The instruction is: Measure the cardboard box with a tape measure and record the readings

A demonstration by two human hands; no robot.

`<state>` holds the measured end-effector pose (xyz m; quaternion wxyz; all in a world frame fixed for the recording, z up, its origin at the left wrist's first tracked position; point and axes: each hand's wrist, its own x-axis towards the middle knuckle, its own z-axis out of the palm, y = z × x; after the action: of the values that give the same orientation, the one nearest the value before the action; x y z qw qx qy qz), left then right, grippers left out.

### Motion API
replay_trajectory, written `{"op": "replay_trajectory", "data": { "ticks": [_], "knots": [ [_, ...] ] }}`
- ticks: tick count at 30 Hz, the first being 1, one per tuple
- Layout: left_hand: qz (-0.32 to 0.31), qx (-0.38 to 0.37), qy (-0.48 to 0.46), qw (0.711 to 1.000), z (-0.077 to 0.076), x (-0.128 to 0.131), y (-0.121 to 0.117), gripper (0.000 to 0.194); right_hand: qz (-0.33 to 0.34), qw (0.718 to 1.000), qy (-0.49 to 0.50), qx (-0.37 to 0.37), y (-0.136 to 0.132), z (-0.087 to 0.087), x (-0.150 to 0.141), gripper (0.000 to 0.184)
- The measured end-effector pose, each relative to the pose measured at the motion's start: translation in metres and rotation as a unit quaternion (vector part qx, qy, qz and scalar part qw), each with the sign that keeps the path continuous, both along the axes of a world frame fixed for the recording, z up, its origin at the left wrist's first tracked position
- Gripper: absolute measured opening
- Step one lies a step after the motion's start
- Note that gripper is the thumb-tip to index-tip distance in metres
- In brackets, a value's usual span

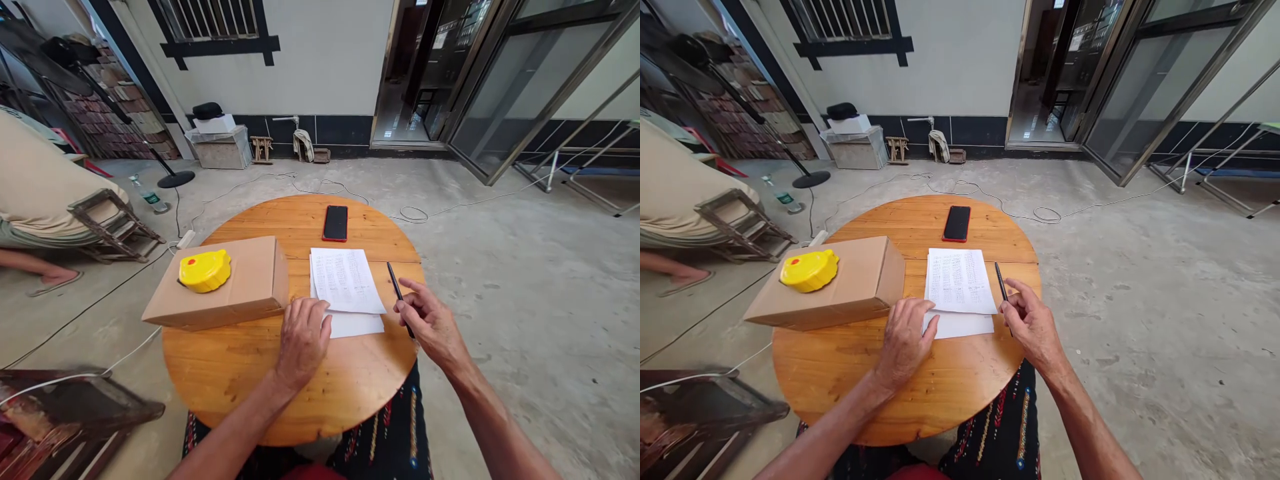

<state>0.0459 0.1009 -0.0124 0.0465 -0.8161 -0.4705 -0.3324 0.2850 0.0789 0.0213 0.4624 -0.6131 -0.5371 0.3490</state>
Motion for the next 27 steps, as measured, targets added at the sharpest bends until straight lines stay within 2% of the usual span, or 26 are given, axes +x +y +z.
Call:
{"op": "replay_trajectory", "data": {
  "ticks": [3,9,15,18,20,24,27],
  "knots": [
    [-0.001,0.022,0.022,1.000,0.001,0.000,0.005,0.032,-0.022,0.999,0.019,-0.029,-0.005,0.003,0.006,0.030],
    [-0.025,0.042,0.039,0.998,-0.005,-0.006,0.011,0.023,-0.007,0.998,0.056,-0.035,-0.018,-0.001,0.008,0.016],
    [-0.044,0.006,0.047,0.998,-0.015,-0.020,0.005,0.027,0.054,0.986,0.154,-0.016,-0.018,-0.008,-0.004,0.031],
    [-0.053,-0.031,0.063,0.996,-0.018,-0.022,0.003,0.026,0.085,0.974,0.206,-0.031,-0.012,-0.005,-0.008,0.021],
    [-0.065,-0.049,0.072,0.994,-0.018,-0.023,0.002,0.025,0.117,0.957,0.261,-0.052,-0.009,0.000,-0.007,0.022],
    [-0.080,-0.070,0.082,0.991,-0.017,-0.028,-0.001,0.026,0.205,0.908,0.360,-0.068,-0.005,0.009,-0.007,0.040],
    [-0.085,-0.084,0.092,0.989,-0.016,-0.031,-0.006,0.022,0.161,0.925,0.344,-0.031,-0.003,0.007,-0.014,0.032]
  ]
}}
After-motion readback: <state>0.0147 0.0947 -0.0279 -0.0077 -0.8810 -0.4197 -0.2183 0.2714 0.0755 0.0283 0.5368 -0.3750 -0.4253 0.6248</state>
